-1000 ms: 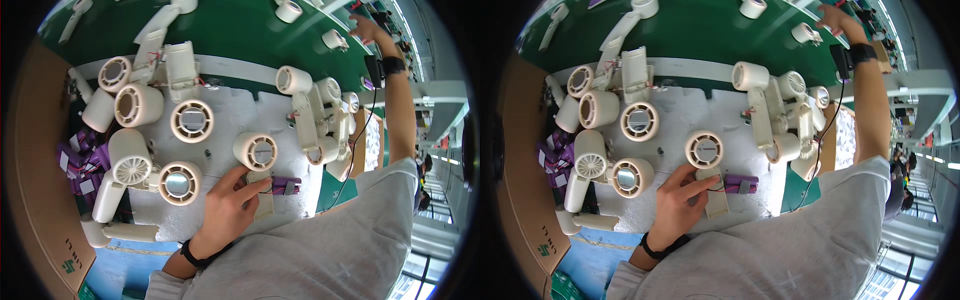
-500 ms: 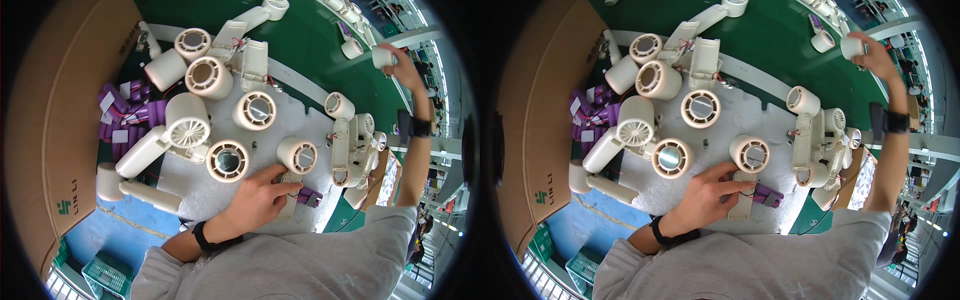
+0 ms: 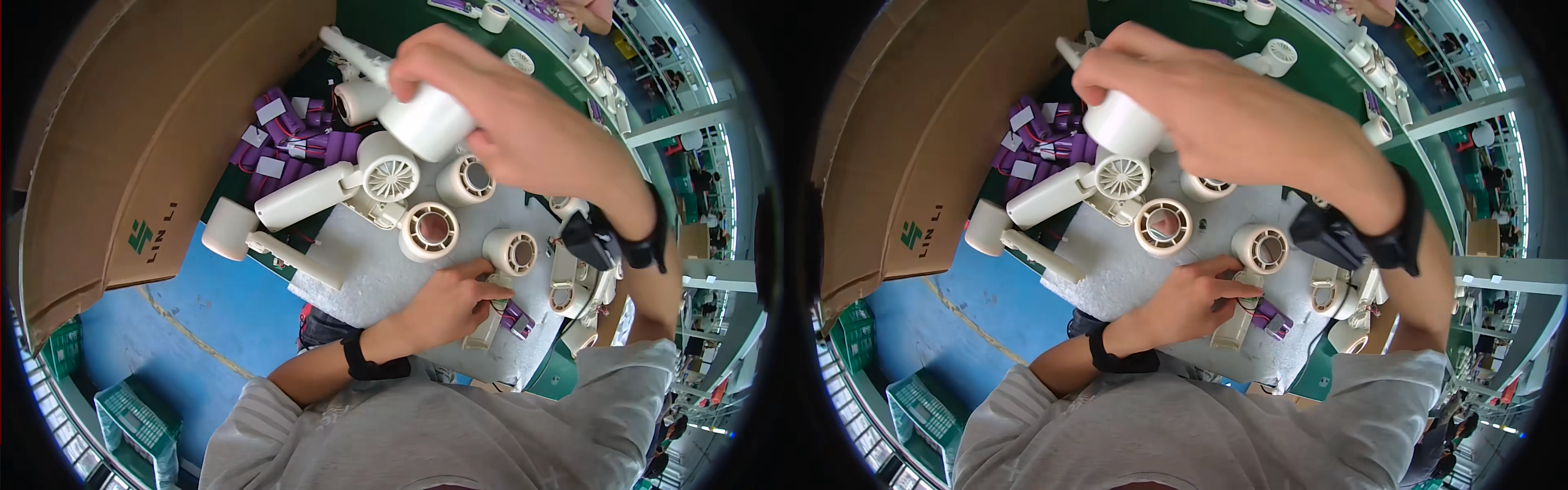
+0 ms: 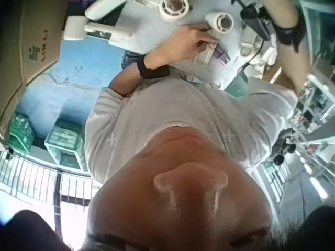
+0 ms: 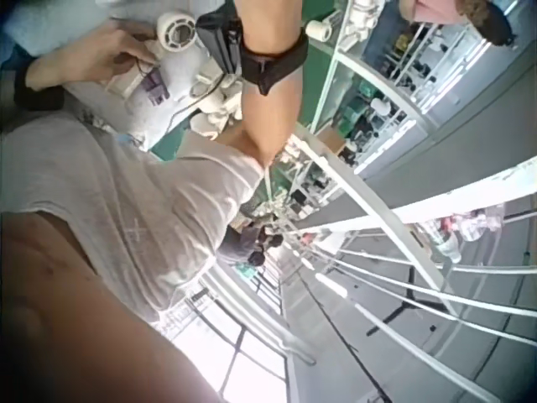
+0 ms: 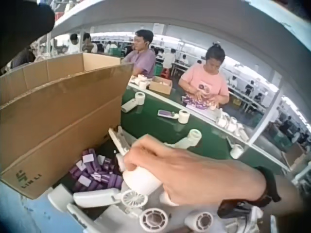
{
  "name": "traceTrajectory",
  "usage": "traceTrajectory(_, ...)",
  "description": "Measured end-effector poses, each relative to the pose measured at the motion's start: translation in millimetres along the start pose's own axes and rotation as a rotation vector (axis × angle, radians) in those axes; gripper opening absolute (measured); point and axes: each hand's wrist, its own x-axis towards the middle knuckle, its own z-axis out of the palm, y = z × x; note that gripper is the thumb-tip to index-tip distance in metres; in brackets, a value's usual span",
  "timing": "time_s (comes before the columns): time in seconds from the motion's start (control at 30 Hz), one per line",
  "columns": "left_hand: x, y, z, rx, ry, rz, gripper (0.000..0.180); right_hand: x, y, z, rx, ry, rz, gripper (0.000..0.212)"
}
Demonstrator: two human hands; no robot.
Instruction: Manually assemble various components of portable handheld fans, including batteries, circuit boards, and housing units.
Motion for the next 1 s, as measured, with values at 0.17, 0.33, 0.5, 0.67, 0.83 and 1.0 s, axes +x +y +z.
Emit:
traceTrajectory(0.17,-1,-2,1,0.004,-0.011,0.010,0.040,35,6,36,0.153,-0.036,0.091,0.056)
traceTrajectory(0.33,-2,-2,1,0.013,-0.018,0.020,0.040,46,25,57,0.111,-0.001,0.069,0.053)
traceTrajectory(0.5,1,-1,1,0.011,-0.041,0.005,0.040,45,32,66,0.092,0.052,0.155,0.050)
traceTrajectory(0.67,0,-3,-1,-0.034,-0.031,-0.011,0.036,35,38,47,-0.004,0.143,0.068,0.045)
traceTrajectory(0.83,0,0,1,-0.035,-0.035,0.001,0.036,-22,133,-35,-0.231,0.124,0.320,0.051)
traceTrajectory(1.0,0,-2,2,-0.009,-0.031,0.004,0.038,-81,191,17,-0.446,-0.148,0.280,0.062)
